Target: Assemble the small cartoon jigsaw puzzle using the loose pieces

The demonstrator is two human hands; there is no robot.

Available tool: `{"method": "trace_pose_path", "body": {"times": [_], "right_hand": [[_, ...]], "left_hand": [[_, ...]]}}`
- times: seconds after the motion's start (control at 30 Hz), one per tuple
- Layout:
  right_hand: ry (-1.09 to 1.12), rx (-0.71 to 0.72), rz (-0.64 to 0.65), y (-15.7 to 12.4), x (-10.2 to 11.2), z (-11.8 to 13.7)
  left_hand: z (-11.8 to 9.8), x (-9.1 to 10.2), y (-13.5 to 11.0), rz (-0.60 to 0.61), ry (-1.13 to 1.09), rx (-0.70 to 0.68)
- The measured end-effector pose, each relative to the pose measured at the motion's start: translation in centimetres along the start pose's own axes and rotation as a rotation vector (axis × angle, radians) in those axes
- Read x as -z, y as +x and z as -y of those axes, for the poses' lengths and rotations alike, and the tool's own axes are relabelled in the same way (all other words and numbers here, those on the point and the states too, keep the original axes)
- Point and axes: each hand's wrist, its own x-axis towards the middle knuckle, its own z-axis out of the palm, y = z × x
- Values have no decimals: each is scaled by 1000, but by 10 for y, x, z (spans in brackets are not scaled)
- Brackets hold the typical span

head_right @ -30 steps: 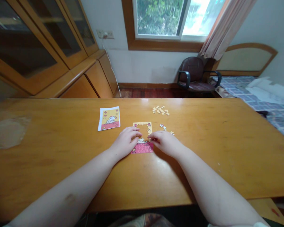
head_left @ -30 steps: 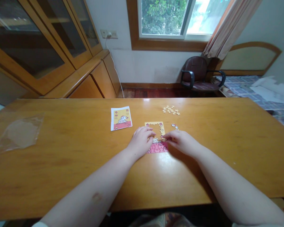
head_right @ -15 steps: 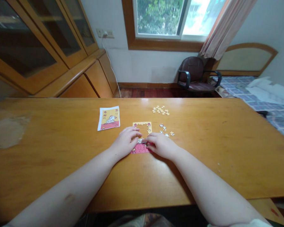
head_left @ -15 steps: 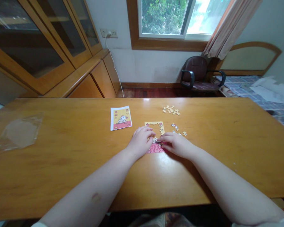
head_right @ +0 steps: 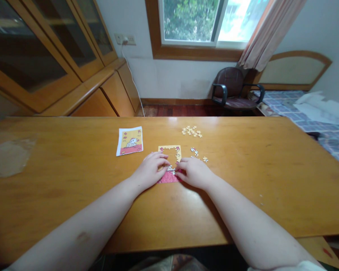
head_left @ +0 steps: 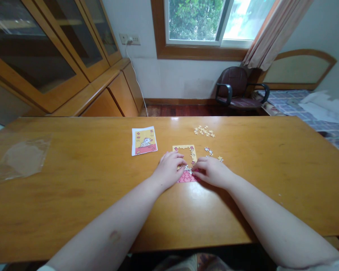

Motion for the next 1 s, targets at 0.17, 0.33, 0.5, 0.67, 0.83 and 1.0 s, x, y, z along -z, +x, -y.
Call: {"method": "trace_pose_path", "body": {"times": [0.17,0.33,0.5,0.67,0.83,1.0], "right_hand": [[-1,-25,10,1,-2,-2],[3,-24,-3,1,-1,-1],[6,-29,-4,1,-3,-1],[1,-92,-27,3,-6,-3],[-4,-102,-42,5,-8,-2],[3,-106,-47,7,-8,-1]], "left_hand": [[0,-1,-1,16,16,7],[-1,-1,-1,31,30,13],[0,-3,-1,44,36,18],[1,-4,-2,38,24,12],[0,-3,-1,41,20,15],[0,-3,-1,46,21,16]]}}
